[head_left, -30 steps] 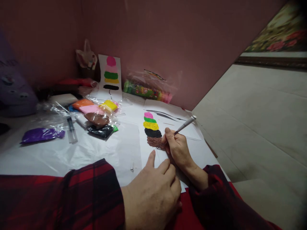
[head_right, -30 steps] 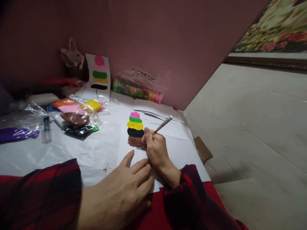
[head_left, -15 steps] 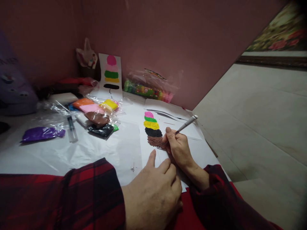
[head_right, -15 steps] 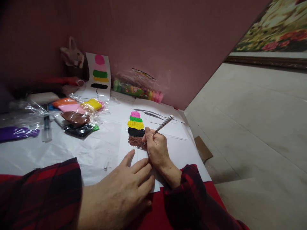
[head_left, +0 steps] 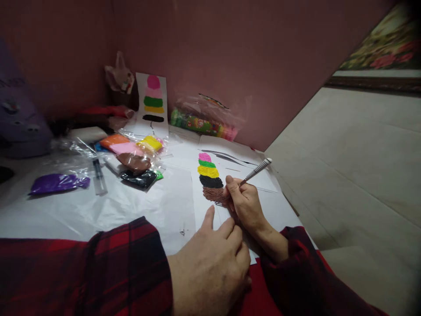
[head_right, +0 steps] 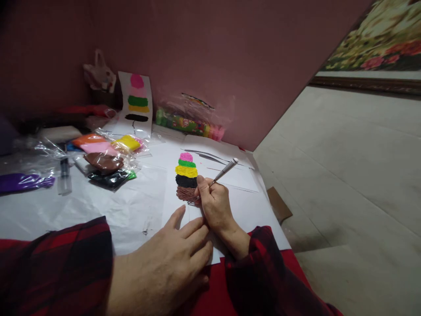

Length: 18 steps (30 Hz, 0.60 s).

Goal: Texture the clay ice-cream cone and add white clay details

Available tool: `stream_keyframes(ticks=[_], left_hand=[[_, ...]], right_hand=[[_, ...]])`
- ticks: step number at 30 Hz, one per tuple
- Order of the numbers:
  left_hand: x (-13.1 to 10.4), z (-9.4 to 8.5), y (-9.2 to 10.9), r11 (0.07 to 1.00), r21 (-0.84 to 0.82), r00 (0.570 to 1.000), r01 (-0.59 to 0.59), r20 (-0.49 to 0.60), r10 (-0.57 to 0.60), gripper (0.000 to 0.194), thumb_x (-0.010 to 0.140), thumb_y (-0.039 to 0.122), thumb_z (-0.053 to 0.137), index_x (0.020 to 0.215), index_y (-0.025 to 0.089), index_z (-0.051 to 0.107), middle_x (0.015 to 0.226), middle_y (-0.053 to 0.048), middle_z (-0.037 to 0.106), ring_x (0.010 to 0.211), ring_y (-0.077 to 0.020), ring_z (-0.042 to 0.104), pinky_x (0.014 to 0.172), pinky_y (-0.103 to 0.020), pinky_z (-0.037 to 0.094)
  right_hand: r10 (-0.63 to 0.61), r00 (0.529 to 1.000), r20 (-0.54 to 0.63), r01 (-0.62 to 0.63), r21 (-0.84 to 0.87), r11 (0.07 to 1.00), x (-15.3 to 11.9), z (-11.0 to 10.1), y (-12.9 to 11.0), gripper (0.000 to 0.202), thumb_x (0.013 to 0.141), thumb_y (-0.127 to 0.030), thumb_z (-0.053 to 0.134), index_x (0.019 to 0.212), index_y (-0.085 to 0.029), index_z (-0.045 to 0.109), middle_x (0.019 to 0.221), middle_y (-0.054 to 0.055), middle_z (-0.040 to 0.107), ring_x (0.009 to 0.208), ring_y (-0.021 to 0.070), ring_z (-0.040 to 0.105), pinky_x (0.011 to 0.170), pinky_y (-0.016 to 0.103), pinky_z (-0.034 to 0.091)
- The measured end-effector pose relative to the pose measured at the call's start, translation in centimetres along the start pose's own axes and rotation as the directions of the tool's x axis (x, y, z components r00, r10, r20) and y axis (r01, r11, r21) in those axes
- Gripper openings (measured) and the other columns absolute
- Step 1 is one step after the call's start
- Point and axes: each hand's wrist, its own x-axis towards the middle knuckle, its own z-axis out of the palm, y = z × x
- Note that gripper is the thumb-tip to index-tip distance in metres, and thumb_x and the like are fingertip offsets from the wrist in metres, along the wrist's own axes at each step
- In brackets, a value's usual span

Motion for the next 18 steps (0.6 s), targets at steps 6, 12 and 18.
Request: stream_keyframes(ticks=[6, 12, 18], left_hand=[[0.07, 0.23, -0.03, 1.000, 0.005, 1.000, 0.001, -0.009, -0.001, 0.036, 0.100, 0.036, 0.037, 0.112, 0.012, 0.062, 0.110, -0.011, 0.063, 0.106, -0.0292, 0.055, 0.096, -0.064, 0.043], [-0.04, 0.42, -0.09, 1.000, 0.010, 0.999, -0.011, -0.039, 0.012, 0.038, 0.101, 0.035, 0.034, 0.112, 0.012, 0.061, 0.110, -0.010, 0.063, 0.105, -0.0291, 0.055, 0.095, -0.062, 0.044], [0.00, 0.14, -0.11, 1.000, 0.002, 0.999, -0.003, -0.038, 0.003, 0.036, 0.100, 0.036, 0.037, 0.112, 0.012, 0.061, 0.109, -0.010, 0.063, 0.105, -0.0287, 0.055, 0.095, -0.059, 0.044]], right_hand=[[-0.005, 1.000, 0.018, 0.005, -0.009, 1.000, -0.03, 0.02, -0.09, 0.049, 0.090, -0.058, 0.057, 0.060, -0.018, 0.055, 0.045, -0.003, 0.051, 0.034, 0.0062, 0.036, 0.034, 0.021, 0.026], [-0.005, 1.000, 0.023, 0.006, -0.022, 1.000, -0.02, 0.01, -0.05, 0.048, 0.090, -0.056, 0.057, 0.060, -0.019, 0.055, 0.045, -0.004, 0.050, 0.034, 0.0062, 0.036, 0.035, 0.021, 0.026], [-0.002, 1.000, 0.031, 0.003, -0.044, 0.999, -0.02, -0.01, 0.05, 0.047, 0.090, -0.055, 0.057, 0.061, -0.018, 0.055, 0.047, -0.003, 0.052, 0.036, 0.0065, 0.038, 0.036, 0.021, 0.028]])
